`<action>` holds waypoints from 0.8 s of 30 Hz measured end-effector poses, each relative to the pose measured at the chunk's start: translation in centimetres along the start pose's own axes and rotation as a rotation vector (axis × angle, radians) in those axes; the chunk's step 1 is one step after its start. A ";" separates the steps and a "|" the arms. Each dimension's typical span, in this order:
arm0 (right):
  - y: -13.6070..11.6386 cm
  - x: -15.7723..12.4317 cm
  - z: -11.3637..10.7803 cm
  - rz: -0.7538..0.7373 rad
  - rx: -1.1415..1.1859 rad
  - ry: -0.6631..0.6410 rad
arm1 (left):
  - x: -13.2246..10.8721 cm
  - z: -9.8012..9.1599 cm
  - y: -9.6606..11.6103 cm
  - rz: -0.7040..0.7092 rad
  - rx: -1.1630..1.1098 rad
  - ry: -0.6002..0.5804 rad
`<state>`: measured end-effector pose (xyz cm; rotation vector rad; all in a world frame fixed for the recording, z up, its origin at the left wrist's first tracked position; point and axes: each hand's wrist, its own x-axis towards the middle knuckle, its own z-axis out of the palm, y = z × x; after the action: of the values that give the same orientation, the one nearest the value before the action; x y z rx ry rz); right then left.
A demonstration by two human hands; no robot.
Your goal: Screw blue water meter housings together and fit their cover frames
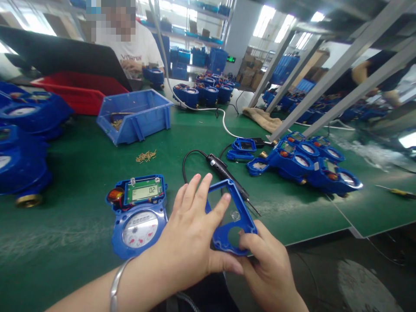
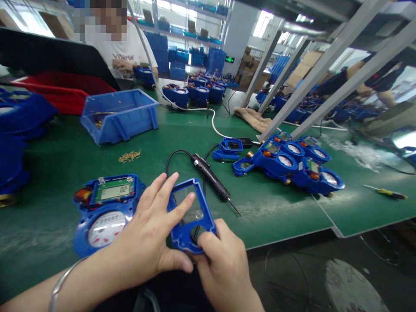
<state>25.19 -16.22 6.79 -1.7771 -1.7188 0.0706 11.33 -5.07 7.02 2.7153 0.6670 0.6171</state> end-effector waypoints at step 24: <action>-0.2 1.0 0.1 0.018 -0.011 -0.058 | -1.1 -2.2 -1.8 0.120 0.200 0.153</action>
<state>25.10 -15.29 7.27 -1.8148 -1.7475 0.1221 8.75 -3.76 7.87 2.9323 0.6365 0.8363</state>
